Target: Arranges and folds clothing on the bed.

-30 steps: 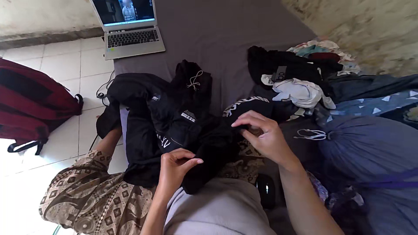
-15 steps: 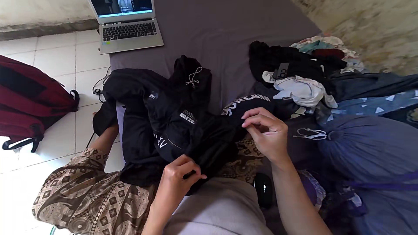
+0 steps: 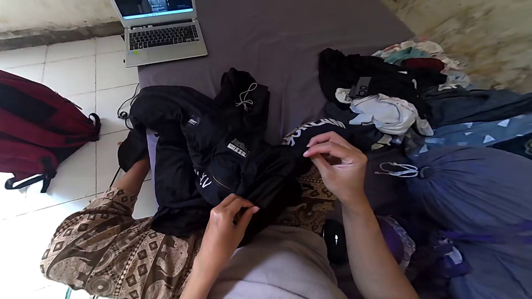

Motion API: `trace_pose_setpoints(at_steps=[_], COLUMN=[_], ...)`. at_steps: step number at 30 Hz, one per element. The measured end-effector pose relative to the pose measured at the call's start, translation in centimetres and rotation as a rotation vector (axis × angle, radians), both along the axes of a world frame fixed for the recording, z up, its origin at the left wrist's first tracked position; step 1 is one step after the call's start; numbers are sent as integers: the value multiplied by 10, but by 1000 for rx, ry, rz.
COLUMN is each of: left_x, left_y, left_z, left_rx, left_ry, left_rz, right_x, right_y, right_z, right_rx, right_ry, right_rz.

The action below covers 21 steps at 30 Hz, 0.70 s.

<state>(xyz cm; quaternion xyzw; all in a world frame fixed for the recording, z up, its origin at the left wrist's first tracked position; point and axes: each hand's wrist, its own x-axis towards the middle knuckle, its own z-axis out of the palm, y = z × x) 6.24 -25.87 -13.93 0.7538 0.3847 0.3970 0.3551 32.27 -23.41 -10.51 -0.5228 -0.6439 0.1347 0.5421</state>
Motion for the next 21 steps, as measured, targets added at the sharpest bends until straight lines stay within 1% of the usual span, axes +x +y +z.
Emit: trace_pose_setpoints(at_steps=[6, 12, 16, 18, 21], left_x=[5, 10, 12, 15, 26], left_y=[-2, 0, 5, 12, 28], left_z=[-1, -9, -10, -7, 6], left_rx=[-52, 67, 95, 150, 246], left_ry=[5, 109, 168, 168, 122], left_rz=[70, 125, 173, 192, 183], right_x=[-1, -2, -2, -5, -11], right_y=[0, -1, -1, -1, 0], right_z=[0, 2, 2, 4, 4], right_rx=[-22, -87, -176, -201, -215], right_ry=[26, 16, 96, 130, 122], right_rz=[23, 70, 179, 232, 279])
